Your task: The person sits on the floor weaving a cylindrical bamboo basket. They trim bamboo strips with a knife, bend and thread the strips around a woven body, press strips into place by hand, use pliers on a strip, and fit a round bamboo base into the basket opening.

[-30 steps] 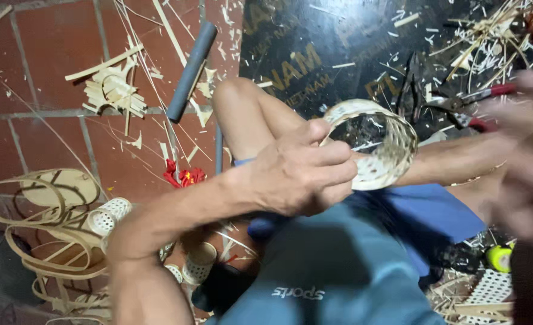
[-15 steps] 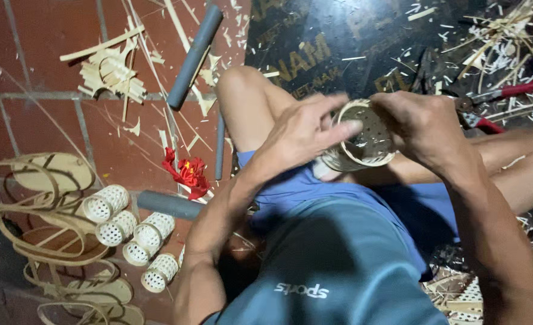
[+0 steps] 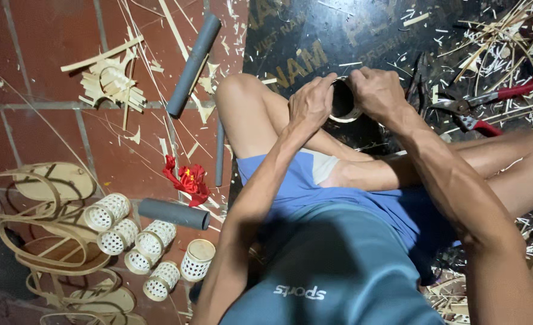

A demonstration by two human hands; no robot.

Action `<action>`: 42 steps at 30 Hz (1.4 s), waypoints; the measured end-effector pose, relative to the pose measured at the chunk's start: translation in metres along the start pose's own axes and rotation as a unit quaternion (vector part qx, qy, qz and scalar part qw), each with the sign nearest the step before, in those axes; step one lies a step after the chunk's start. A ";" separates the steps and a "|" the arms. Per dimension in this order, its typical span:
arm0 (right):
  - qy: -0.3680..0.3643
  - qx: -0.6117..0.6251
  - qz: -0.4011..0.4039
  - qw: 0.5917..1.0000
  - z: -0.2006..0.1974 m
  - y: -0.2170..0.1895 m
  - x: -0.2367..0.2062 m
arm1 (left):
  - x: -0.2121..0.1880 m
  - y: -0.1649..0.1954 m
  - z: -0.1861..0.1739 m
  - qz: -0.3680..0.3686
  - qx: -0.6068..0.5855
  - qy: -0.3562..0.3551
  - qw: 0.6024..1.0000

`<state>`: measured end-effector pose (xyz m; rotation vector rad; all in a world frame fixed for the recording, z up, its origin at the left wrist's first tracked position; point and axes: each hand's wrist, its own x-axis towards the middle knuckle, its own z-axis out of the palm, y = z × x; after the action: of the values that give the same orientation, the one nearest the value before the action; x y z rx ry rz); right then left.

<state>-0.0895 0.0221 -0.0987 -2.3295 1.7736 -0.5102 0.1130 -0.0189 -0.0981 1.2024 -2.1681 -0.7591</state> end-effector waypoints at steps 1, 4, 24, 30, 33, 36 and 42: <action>-0.005 -0.016 -0.008 1.000 0.003 0.003 0.001 | 0.001 -0.003 0.003 0.002 0.010 -0.001 1.000; -0.026 -0.033 -0.022 0.999 0.005 0.007 0.006 | 0.004 -0.008 0.005 0.021 0.021 -0.023 0.999; 0.130 0.080 0.136 0.979 -0.001 -0.012 -0.023 | -0.001 0.005 0.007 -0.087 -0.019 -0.008 0.996; 0.084 0.017 0.096 0.992 0.008 0.000 -0.013 | 0.015 -0.003 0.007 -0.032 0.024 -0.049 0.998; 0.072 0.033 0.102 0.992 0.004 0.001 -0.010 | 0.017 -0.003 0.004 -0.035 0.024 -0.054 0.998; 0.049 0.045 0.136 0.988 -0.012 0.002 0.003 | 0.024 -0.005 -0.002 -0.027 -0.008 -0.019 0.999; 0.025 0.222 0.104 0.969 -0.040 0.017 0.078 | 0.055 -0.023 -0.014 -0.038 -0.017 0.017 0.999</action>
<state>-0.1009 -0.0539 -0.0545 -1.8220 1.6844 -0.8363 0.1101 -0.0800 -0.0940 1.2762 -2.0839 -0.7992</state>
